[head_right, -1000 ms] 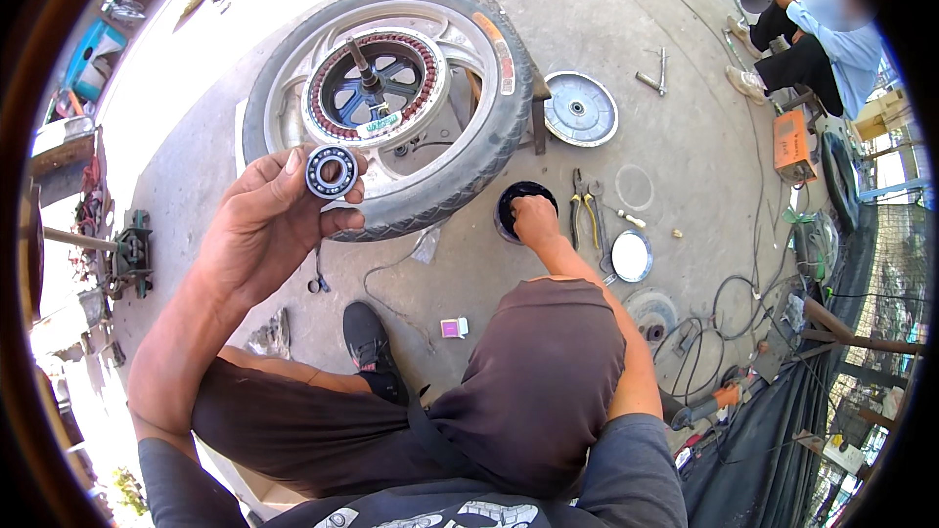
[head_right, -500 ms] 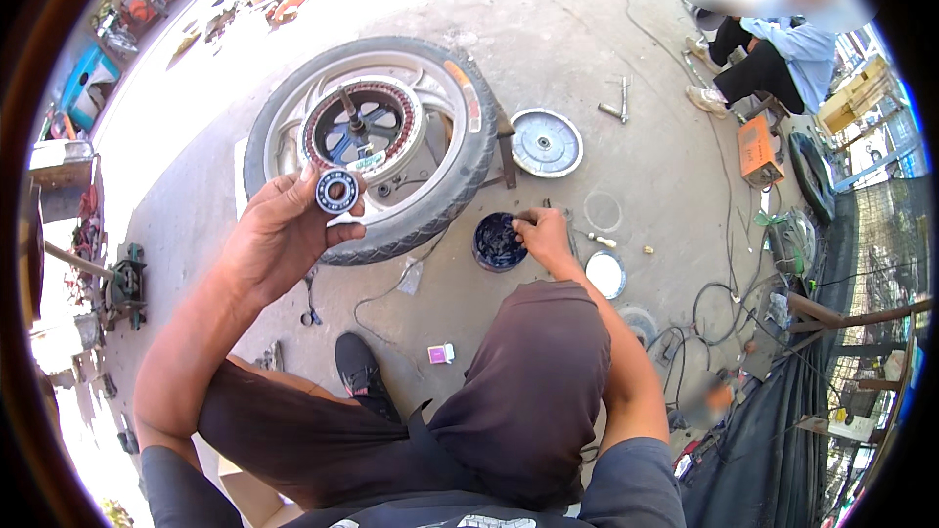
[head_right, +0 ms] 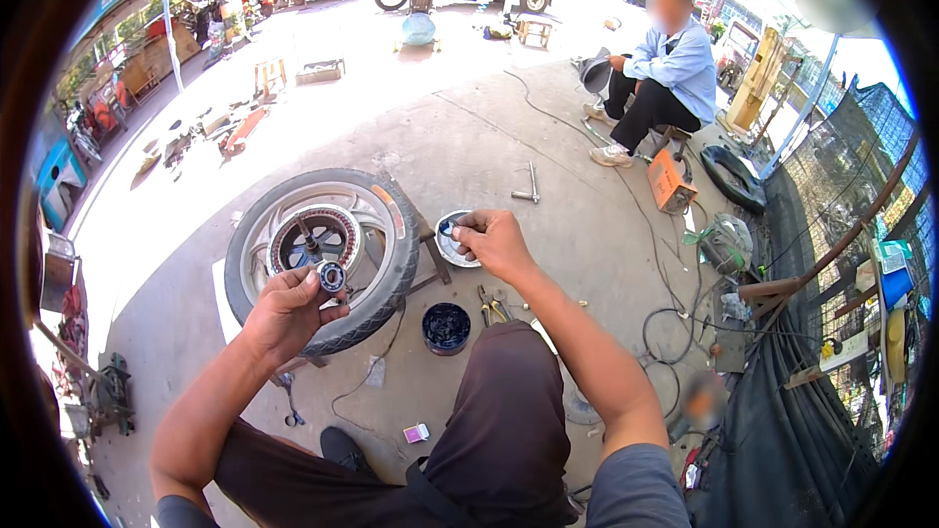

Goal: The person sits on the ground and applies grease to a wheel bearing using a small brush. They repeatedly dip the brush into a grease container and spread the grease around the bearing surfaces.

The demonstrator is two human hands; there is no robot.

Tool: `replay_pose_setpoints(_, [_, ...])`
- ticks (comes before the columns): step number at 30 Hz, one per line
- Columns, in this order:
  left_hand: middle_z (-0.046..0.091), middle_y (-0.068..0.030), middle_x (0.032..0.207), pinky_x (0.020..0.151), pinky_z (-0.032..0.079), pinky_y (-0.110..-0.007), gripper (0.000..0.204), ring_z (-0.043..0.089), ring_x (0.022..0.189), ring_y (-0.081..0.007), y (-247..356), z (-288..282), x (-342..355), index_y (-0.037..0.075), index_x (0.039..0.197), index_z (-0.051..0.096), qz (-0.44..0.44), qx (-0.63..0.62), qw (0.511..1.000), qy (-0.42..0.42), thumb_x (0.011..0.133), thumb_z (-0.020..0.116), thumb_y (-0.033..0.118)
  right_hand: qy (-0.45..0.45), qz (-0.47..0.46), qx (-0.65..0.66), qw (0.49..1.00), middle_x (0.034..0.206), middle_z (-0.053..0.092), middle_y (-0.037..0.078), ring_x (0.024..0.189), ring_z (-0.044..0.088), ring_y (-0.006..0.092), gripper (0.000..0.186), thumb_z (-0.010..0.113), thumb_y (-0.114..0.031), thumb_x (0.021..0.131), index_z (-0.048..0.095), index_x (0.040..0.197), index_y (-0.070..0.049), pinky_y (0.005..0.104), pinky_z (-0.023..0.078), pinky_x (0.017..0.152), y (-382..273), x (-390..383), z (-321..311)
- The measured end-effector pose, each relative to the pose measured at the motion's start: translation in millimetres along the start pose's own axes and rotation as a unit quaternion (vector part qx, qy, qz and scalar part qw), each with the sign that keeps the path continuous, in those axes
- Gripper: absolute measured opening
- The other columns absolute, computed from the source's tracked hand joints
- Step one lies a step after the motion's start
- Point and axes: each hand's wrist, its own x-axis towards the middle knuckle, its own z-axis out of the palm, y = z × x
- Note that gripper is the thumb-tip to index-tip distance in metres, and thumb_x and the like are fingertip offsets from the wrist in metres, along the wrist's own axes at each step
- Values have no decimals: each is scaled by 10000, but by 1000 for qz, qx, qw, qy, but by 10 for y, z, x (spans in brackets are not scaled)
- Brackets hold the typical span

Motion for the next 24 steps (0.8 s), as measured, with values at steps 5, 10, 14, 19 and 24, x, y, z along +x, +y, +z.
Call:
replay_pose_setpoints(5, [638, -51, 1052, 947, 492, -422, 184, 606, 1037, -196, 73, 145, -149, 25, 1111, 596, 16, 11, 1000, -14, 985, 593, 160, -23, -57, 16, 998, 799, 700, 102, 638, 655, 108, 188, 685, -52, 884, 696, 1002, 94, 248, 528, 540, -687, -12, 72])
replay_pose_setpoints(10, [650, -49, 1034, 942, 494, -423, 228, 620, 1013, -195, 93, 151, -185, 44, 1096, 602, 25, -17, 1000, -6, 977, 625, 238, -58, -83, 13, 995, 805, 696, 91, 652, 644, 99, 181, 698, -72, 896, 700, 1010, 69, 239, 525, 547, -1133, 37, 307])
replay_pose_setpoints(14, [658, -48, 1007, 928, 501, -425, 303, 629, 990, -197, 85, 154, -184, 60, 1093, 606, 25, -40, 999, 11, 972, 632, 336, -71, -105, 8, 992, 800, 697, 79, 644, 634, 90, 172, 690, -70, 902, 700, 1001, 70, 243, 518, 545, -1222, 7, 477])
replay_pose_setpoints(19, [660, -46, 989, 921, 502, -434, 335, 632, 973, -204, 64, 169, -133, 66, 1095, 606, 19, -52, 998, 33, 972, 623, 377, -57, -80, 5, 995, 775, 683, 62, 632, 616, 81, 180, 687, -81, 908, 697, 1002, 72, 236, 504, 547, -898, -139, 542])
replay_pose_setpoints(24, [649, -48, 1027, 954, 483, -439, 287, 612, 1023, -199, -2, 44, -49, 55, 1090, 605, 20, -19, 1000, 13, 971, 631, 315, -57, -70, 15, 996, 755, 696, 76, 641, 637, 91, 193, 678, -94, 896, 702, 988, 73, 249, 515, 554, -761, -162, 532])
